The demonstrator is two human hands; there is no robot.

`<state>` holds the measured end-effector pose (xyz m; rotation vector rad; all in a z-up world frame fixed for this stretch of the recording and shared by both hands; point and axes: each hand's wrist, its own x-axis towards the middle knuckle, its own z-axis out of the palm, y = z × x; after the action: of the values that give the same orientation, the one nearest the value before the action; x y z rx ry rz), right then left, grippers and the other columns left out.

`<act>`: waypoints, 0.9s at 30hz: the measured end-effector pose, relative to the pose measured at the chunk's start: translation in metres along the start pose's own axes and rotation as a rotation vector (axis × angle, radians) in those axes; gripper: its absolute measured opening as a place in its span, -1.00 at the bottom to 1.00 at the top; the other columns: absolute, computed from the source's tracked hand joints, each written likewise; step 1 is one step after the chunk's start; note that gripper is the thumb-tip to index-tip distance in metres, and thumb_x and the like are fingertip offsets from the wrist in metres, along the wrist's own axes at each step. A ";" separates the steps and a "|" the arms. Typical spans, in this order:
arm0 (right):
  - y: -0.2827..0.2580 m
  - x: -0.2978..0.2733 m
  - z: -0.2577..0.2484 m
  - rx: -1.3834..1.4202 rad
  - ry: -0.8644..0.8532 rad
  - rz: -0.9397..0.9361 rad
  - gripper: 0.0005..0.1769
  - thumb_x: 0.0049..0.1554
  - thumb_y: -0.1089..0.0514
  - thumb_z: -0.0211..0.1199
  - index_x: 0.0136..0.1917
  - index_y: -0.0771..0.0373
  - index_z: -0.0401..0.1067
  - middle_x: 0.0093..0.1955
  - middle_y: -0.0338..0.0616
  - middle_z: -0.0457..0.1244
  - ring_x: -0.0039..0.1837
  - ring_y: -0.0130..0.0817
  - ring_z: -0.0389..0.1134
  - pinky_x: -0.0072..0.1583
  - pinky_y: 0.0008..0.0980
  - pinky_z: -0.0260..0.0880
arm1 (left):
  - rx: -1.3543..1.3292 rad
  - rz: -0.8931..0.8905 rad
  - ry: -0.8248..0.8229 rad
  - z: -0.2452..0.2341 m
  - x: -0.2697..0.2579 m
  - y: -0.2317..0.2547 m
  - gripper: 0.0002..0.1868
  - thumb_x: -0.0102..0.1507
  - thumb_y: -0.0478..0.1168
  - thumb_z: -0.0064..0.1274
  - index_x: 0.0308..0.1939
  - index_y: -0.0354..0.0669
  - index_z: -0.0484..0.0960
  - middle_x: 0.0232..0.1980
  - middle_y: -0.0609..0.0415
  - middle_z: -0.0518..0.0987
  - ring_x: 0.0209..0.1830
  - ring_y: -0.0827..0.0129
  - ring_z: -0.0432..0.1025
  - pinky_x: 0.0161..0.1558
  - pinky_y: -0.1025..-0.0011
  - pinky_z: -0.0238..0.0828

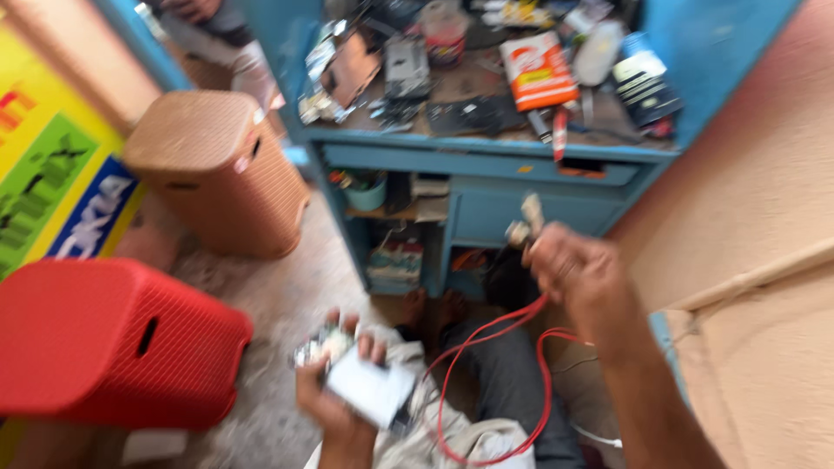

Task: The person disassembles and probes a mobile phone by removing the internal components and checking the circuit board.

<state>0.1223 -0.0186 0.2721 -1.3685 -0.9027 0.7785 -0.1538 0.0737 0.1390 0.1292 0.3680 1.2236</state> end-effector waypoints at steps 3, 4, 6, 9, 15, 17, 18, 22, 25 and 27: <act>0.029 -0.048 0.053 -0.247 -0.104 -0.070 -0.78 0.20 0.13 0.32 -0.08 0.37 0.52 -0.23 -0.32 0.18 -0.14 -0.55 0.18 -0.11 -0.54 0.21 | -0.117 0.130 -0.049 0.048 0.020 0.006 -0.41 0.13 -0.06 -0.11 0.19 -0.31 0.43 -0.04 -0.11 0.46 -0.26 0.25 0.32 -0.19 0.27 0.33; 0.035 -0.060 0.066 -0.246 -0.123 -0.097 -0.79 0.16 0.16 0.33 -0.04 0.38 0.54 -0.24 -0.32 0.20 -0.15 -0.54 0.21 -0.11 -0.53 0.23 | -0.130 0.125 -0.031 0.057 0.024 0.008 -0.43 0.13 -0.06 -0.11 0.17 -0.29 0.44 -0.05 -0.10 0.46 -0.26 0.25 0.32 -0.19 0.28 0.34; 0.043 -0.080 0.084 -0.280 -0.078 -0.131 -0.75 0.12 0.17 0.36 0.01 0.38 0.58 -0.30 -0.28 0.22 -0.21 -0.51 0.21 -0.17 -0.51 0.22 | -0.159 0.102 0.002 0.067 0.028 0.009 -0.47 0.13 -0.06 -0.11 0.12 -0.26 0.46 -0.08 -0.07 0.45 -0.27 0.27 0.33 -0.19 0.29 0.35; 0.051 -0.091 0.096 -0.272 -0.030 -0.164 -0.76 0.12 0.17 0.37 0.01 0.38 0.60 -0.32 -0.27 0.27 -0.25 -0.50 0.24 -0.21 -0.50 0.22 | -0.213 0.096 -0.068 0.066 0.031 0.009 -0.48 0.14 -0.07 -0.10 0.11 -0.30 0.46 -0.11 -0.05 0.42 -0.26 0.28 0.33 -0.16 0.30 0.37; 0.058 -0.088 0.106 -0.238 -0.023 -0.163 -0.76 0.16 0.15 0.35 -0.03 0.40 0.61 -0.31 -0.25 0.28 -0.25 -0.52 0.22 -0.24 -0.50 0.19 | -0.247 0.078 -0.085 0.060 0.028 0.007 -0.45 0.15 -0.08 -0.10 0.14 -0.34 0.46 -0.12 -0.06 0.40 -0.24 0.29 0.33 -0.14 0.33 0.37; 0.059 -0.088 0.108 -0.228 -0.028 -0.151 -0.76 0.16 0.15 0.35 -0.03 0.40 0.62 -0.31 -0.25 0.28 -0.25 -0.52 0.22 -0.24 -0.50 0.19 | -0.235 0.072 -0.080 0.060 0.027 0.008 -0.44 0.13 -0.07 -0.10 0.14 -0.33 0.46 -0.13 -0.04 0.39 -0.25 0.30 0.33 -0.15 0.33 0.38; 0.059 -0.087 0.109 -0.223 -0.037 -0.157 -0.76 0.16 0.15 0.35 -0.03 0.39 0.63 -0.32 -0.25 0.28 -0.25 -0.52 0.22 -0.24 -0.51 0.19 | -0.229 0.068 -0.078 0.060 0.027 0.008 -0.44 0.13 -0.06 -0.09 0.14 -0.33 0.46 -0.14 -0.03 0.39 -0.25 0.30 0.33 -0.15 0.33 0.38; 0.057 -0.087 0.112 -0.237 -0.020 -0.158 -0.77 0.15 0.15 0.36 -0.03 0.38 0.63 -0.31 -0.24 0.31 -0.26 -0.53 0.24 -0.26 -0.50 0.20 | -0.228 0.101 -0.119 0.059 0.028 0.007 -0.43 0.13 -0.07 -0.10 0.17 -0.31 0.43 -0.14 -0.04 0.38 -0.24 0.31 0.34 -0.15 0.33 0.38; 0.053 -0.091 0.114 -0.327 0.013 -0.209 -0.76 0.12 0.16 0.37 0.01 0.36 0.63 -0.32 -0.25 0.31 -0.27 -0.54 0.24 -0.27 -0.51 0.22 | -0.204 0.137 -0.150 0.059 0.027 0.008 -0.42 0.15 -0.09 -0.10 0.22 -0.29 0.40 -0.14 -0.03 0.38 -0.24 0.33 0.33 -0.17 0.34 0.38; 0.053 -0.091 0.115 -0.338 0.012 -0.227 -0.76 0.12 0.16 0.38 0.01 0.35 0.63 -0.32 -0.25 0.32 -0.29 -0.54 0.24 -0.29 -0.50 0.22 | -0.193 0.160 -0.194 0.060 0.026 0.010 -0.43 0.17 -0.11 -0.10 0.25 -0.27 0.38 -0.12 -0.03 0.38 -0.23 0.34 0.33 -0.16 0.37 0.37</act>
<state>-0.0192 -0.0413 0.2108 -1.5265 -1.1958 0.4566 -0.1349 0.1073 0.1923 0.1118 0.0709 1.3852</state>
